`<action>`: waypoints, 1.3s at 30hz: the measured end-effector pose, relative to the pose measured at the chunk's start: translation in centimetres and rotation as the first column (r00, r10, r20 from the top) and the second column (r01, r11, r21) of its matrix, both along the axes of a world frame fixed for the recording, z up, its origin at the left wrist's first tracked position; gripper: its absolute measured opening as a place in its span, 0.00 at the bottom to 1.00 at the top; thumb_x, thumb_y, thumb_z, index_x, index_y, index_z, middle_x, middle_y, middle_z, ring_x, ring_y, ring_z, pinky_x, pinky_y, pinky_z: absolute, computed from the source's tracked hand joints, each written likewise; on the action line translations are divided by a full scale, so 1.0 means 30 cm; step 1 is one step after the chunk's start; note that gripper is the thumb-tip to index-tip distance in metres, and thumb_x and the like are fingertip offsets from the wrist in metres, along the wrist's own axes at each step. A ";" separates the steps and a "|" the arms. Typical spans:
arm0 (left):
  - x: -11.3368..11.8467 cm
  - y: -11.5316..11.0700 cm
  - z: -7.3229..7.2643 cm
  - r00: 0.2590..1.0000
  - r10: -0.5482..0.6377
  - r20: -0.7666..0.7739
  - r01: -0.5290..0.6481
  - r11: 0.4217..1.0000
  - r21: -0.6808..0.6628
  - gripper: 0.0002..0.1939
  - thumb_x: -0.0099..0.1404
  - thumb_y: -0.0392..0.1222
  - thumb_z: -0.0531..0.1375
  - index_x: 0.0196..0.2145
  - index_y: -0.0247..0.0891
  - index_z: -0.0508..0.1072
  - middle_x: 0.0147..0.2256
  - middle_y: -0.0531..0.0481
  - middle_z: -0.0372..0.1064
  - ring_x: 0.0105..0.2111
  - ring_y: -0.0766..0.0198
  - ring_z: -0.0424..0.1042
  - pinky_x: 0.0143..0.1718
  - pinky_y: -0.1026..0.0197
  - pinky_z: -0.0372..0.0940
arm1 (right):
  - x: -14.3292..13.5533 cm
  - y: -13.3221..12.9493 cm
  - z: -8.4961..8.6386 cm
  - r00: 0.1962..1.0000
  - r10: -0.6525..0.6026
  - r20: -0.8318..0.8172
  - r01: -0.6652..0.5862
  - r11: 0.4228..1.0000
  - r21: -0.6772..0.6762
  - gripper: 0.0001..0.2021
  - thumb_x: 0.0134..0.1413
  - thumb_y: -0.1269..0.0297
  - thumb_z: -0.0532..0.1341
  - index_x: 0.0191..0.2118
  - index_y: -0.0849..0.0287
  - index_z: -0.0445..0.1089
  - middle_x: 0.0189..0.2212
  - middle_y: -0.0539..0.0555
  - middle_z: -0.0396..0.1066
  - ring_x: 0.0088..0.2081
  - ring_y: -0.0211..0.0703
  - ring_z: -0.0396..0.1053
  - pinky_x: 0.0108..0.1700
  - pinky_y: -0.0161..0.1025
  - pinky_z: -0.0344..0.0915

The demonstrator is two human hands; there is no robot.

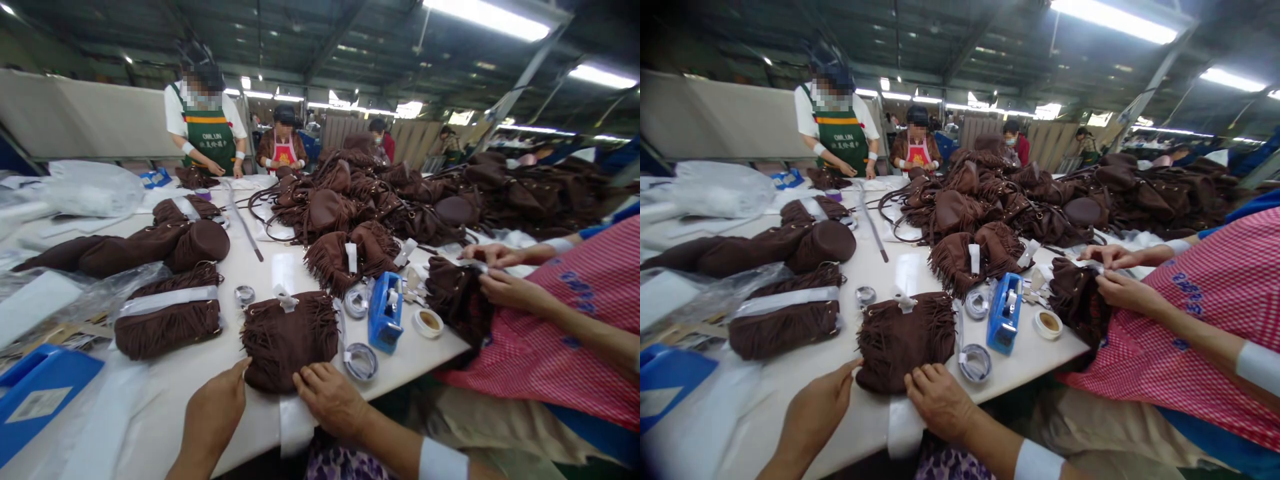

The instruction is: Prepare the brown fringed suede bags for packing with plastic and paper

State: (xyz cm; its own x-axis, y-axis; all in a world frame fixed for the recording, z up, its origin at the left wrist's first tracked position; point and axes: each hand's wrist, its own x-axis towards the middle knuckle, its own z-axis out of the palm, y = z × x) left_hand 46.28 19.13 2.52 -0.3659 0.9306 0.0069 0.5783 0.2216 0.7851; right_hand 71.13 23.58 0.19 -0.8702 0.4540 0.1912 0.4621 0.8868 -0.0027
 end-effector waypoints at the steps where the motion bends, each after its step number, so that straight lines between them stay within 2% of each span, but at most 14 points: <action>1: 0.022 0.014 0.018 0.994 -0.011 -0.113 0.017 0.998 0.059 0.20 0.65 0.42 0.55 0.53 0.43 0.75 0.38 0.43 0.79 0.32 0.56 0.78 0.32 0.57 0.72 | -0.004 -0.004 0.007 1.000 -0.014 -0.001 0.014 1.000 -0.015 0.22 0.66 0.64 0.55 0.62 0.67 0.60 0.51 0.62 0.68 0.49 0.52 0.64 0.48 0.48 0.64; 3: 0.075 0.062 0.028 0.900 -0.060 -0.431 0.162 0.965 0.205 0.22 0.70 0.42 0.50 0.59 0.42 0.69 0.51 0.42 0.74 0.47 0.53 0.76 0.48 0.52 0.71 | -0.019 -0.007 0.032 0.998 -0.063 0.005 0.063 0.997 -0.051 0.21 0.66 0.60 0.56 0.60 0.66 0.62 0.47 0.61 0.70 0.47 0.52 0.66 0.45 0.48 0.65; 5: 0.120 0.126 -0.008 0.757 -0.086 -0.647 0.328 0.907 0.264 0.23 0.72 0.41 0.48 0.61 0.35 0.67 0.58 0.39 0.68 0.58 0.51 0.68 0.59 0.48 0.64 | -0.048 0.006 0.069 0.991 -0.124 0.041 0.127 0.987 -0.102 0.16 0.64 0.60 0.57 0.52 0.63 0.69 0.42 0.59 0.72 0.42 0.52 0.68 0.41 0.47 0.67; 8: 0.145 0.196 -0.119 0.581 -0.109 -0.806 0.426 0.885 0.187 0.24 0.72 0.44 0.50 0.60 0.30 0.68 0.63 0.38 0.61 0.65 0.47 0.58 0.63 0.42 0.58 | -0.123 0.072 0.115 0.958 -0.272 0.089 0.284 0.942 -0.179 0.09 0.64 0.66 0.55 0.40 0.59 0.73 0.36 0.57 0.74 0.37 0.50 0.70 0.38 0.46 0.67; 11: 0.135 0.211 -0.208 0.498 -0.156 -0.853 0.437 0.895 0.092 0.25 0.70 0.42 0.51 0.62 0.33 0.66 0.67 0.40 0.54 0.68 0.45 0.48 0.65 0.39 0.54 | -0.198 0.178 0.094 0.855 -0.518 -0.006 0.511 0.845 -0.158 0.15 0.67 0.65 0.51 0.50 0.62 0.72 0.45 0.63 0.74 0.47 0.54 0.71 0.50 0.53 0.65; 13: 0.130 0.206 -0.225 0.491 -0.162 -0.856 0.415 0.908 0.067 0.26 0.69 0.44 0.52 0.63 0.36 0.65 0.68 0.42 0.50 0.70 0.43 0.42 0.65 0.35 0.51 | -0.221 0.240 0.035 0.786 -0.612 -0.092 0.601 0.790 -0.123 0.24 0.68 0.56 0.51 0.60 0.69 0.65 0.58 0.71 0.66 0.60 0.60 0.63 0.60 0.58 0.57; 15: 0.133 0.205 -0.218 0.510 -0.160 -0.845 0.375 0.925 0.051 0.27 0.69 0.47 0.53 0.64 0.38 0.64 0.70 0.43 0.46 0.70 0.39 0.39 0.64 0.32 0.49 | -0.218 0.276 -0.039 0.759 -0.638 -0.125 0.628 0.770 -0.118 0.35 0.66 0.47 0.51 0.66 0.72 0.56 0.66 0.72 0.54 0.67 0.64 0.51 0.65 0.59 0.50; 19: 0.141 0.209 -0.210 0.559 -0.152 -0.815 0.308 0.951 0.034 0.30 0.68 0.47 0.54 0.66 0.40 0.60 0.70 0.41 0.44 0.69 0.37 0.40 0.62 0.32 0.51 | -0.183 0.283 -0.139 0.764 -0.637 -0.101 0.624 0.770 -0.135 0.39 0.65 0.42 0.49 0.70 0.69 0.50 0.69 0.67 0.48 0.70 0.62 0.44 0.68 0.56 0.46; 22: 0.138 0.211 -0.229 0.560 -0.130 -0.818 0.303 0.951 0.056 0.30 0.67 0.44 0.55 0.66 0.41 0.60 0.69 0.41 0.47 0.69 0.38 0.44 0.61 0.33 0.53 | -0.174 0.284 -0.127 0.777 -0.626 -0.066 0.615 0.777 -0.135 0.39 0.65 0.42 0.49 0.68 0.72 0.53 0.68 0.68 0.49 0.69 0.63 0.47 0.67 0.57 0.49; 26: 0.134 0.213 -0.229 0.552 -0.111 -0.827 0.307 0.949 0.078 0.30 0.66 0.45 0.55 0.65 0.43 0.62 0.68 0.41 0.51 0.68 0.38 0.46 0.61 0.34 0.54 | -0.177 0.324 -0.019 0.767 -0.641 -0.030 0.631 0.762 -0.144 0.31 0.68 0.51 0.48 0.64 0.72 0.60 0.65 0.70 0.57 0.66 0.63 0.55 0.64 0.57 0.56; 29: 0.138 0.213 -0.216 0.551 -0.118 -0.826 0.306 0.950 0.068 0.30 0.65 0.45 0.56 0.65 0.41 0.62 0.68 0.40 0.50 0.68 0.37 0.46 0.62 0.33 0.51 | -0.174 0.359 0.015 0.745 -0.654 -0.130 0.650 0.756 -0.079 0.31 0.69 0.52 0.48 0.68 0.71 0.53 0.68 0.69 0.49 0.70 0.61 0.46 0.66 0.58 0.52; 32: 0.133 0.208 -0.221 0.543 -0.136 -0.829 0.328 0.943 0.059 0.33 0.65 0.47 0.56 0.67 0.43 0.58 0.69 0.42 0.47 0.69 0.37 0.43 0.63 0.33 0.50 | -0.164 0.369 -0.046 0.787 -0.596 -0.161 0.597 0.801 -0.050 0.37 0.67 0.45 0.49 0.71 0.67 0.46 0.71 0.66 0.42 0.72 0.59 0.36 0.67 0.58 0.48; 36: 0.106 0.205 -0.250 0.520 -0.109 -0.847 0.360 0.927 0.101 0.34 0.65 0.47 0.56 0.67 0.45 0.57 0.69 0.43 0.47 0.68 0.40 0.46 0.62 0.37 0.52 | -0.154 0.370 -0.156 0.798 -0.591 -0.121 0.587 0.807 -0.069 0.38 0.66 0.43 0.48 0.71 0.65 0.46 0.71 0.64 0.41 0.72 0.57 0.36 0.68 0.57 0.45; 39: 0.094 0.228 -0.196 0.539 -0.176 -0.824 0.378 0.924 0.050 0.30 0.64 0.48 0.57 0.64 0.46 0.63 0.66 0.43 0.56 0.65 0.39 0.56 0.58 0.36 0.58 | -0.157 0.387 -0.181 0.796 -0.590 -0.135 0.587 0.807 -0.072 0.38 0.66 0.42 0.48 0.71 0.66 0.47 0.71 0.65 0.41 0.72 0.57 0.36 0.68 0.57 0.45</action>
State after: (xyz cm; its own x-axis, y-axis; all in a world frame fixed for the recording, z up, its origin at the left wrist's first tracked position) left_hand 49.11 25.98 -3.36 0.1599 0.9224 0.3517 0.9865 -0.1625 -0.0223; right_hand 66.40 35.19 -5.23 -0.3972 0.8759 0.2738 0.8875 0.4426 -0.1285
